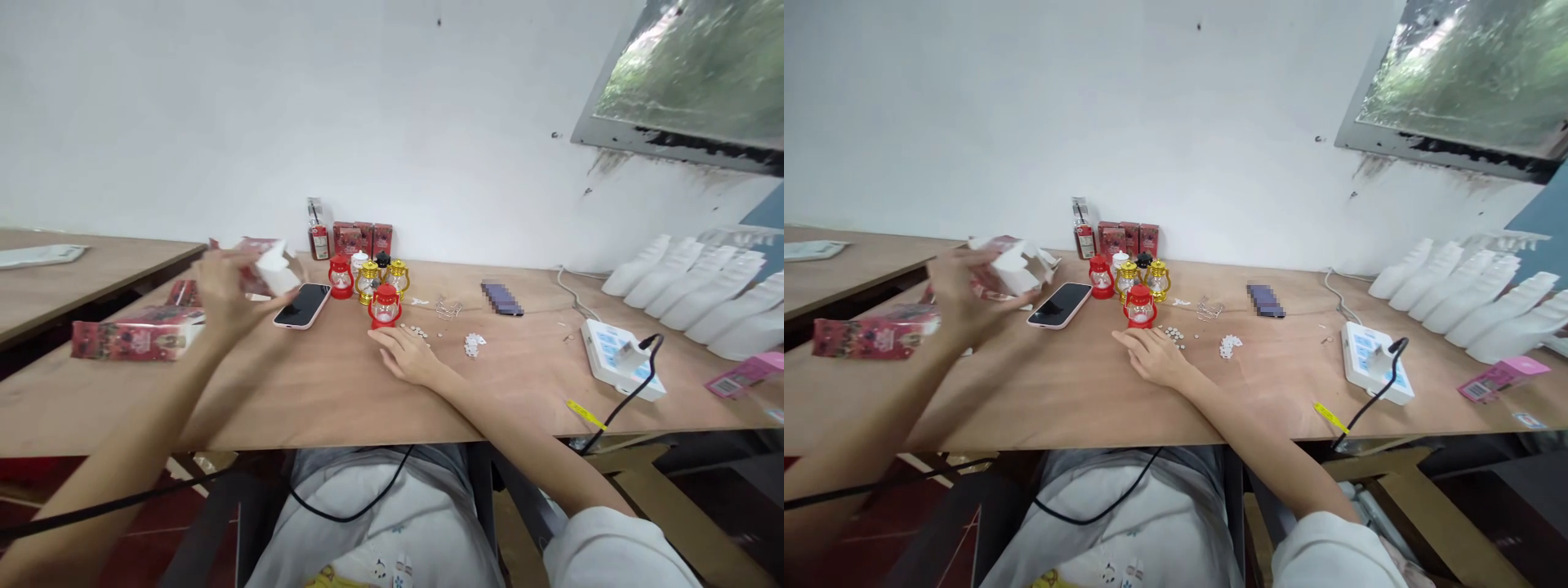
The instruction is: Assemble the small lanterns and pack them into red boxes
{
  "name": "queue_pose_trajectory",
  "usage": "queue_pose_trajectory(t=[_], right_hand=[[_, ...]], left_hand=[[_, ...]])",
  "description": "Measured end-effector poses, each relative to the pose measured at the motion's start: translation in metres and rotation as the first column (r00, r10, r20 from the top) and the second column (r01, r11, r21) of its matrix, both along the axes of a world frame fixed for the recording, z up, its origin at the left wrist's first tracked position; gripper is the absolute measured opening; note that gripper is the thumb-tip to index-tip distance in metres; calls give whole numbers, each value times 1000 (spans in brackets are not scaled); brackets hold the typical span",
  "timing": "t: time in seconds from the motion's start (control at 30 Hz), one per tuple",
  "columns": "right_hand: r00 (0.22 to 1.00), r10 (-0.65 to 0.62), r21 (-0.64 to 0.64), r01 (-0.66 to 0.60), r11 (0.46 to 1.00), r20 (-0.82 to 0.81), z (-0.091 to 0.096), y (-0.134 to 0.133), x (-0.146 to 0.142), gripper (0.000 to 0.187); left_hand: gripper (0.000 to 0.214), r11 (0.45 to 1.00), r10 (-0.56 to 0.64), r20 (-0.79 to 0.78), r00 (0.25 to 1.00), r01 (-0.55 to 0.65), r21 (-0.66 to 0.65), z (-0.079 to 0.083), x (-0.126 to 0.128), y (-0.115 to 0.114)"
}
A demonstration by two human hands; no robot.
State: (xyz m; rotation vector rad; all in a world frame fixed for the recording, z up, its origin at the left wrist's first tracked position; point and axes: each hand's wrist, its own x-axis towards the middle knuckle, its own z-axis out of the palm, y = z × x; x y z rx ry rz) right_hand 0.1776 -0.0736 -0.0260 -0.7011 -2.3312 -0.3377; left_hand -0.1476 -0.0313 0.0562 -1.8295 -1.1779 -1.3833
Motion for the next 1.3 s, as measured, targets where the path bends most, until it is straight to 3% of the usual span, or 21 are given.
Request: queue_pose_trajectory(t=[0.07,0.2,0.33,0.47,0.6,0.67,0.73,0.8,0.9,1.0,1.13,1.3], right_hand=[[996,31,-19,-33,999,-84,1,-4,-6,45],[955,38,-115,-75,991,-296,3,-8,-24,58],[885,-34,-124,-28,992,-465,8,-5,-41,60],[819,-78,-121,10,993,-568,20,-6,-45,38],[647,-73,-190,-113,975,-759,33,-4,-38,29],[520,-97,-251,-235,939,-849,37,1,-33,30],[450,-113,-291,-349,891,-886,39,6,-28,29],[460,-68,-289,-430,855,-885,38,10,-23,23],[551,10,-284,-445,849,-834,34,11,-18,23],[683,1,-292,-314,904,-730,31,9,-17,25],[836,40,-210,-183,960,-548,30,7,-15,23],[857,61,-163,-166,973,-512,30,8,-13,21]], left_hand=[[69,993,-28,-67,997,35,109,-9,33,-3],[66,977,-172,-84,982,180,112,-26,80,-2],[64,943,-307,-123,944,319,98,-33,96,1],[60,943,-324,-157,933,332,27,-33,105,2],[53,941,-299,-218,929,325,94,-33,122,-1],[49,945,-256,-248,934,296,140,-36,130,-2],[47,956,-217,-264,940,259,137,-39,134,-4],[47,959,-211,-291,933,254,121,-41,133,-4],[48,948,-207,-379,902,281,150,-41,127,-6],[50,966,-169,-434,885,236,106,-37,122,-8],[47,970,-217,-419,882,242,8,-31,120,-13],[26,955,-233,-383,894,285,84,-34,123,-20]])
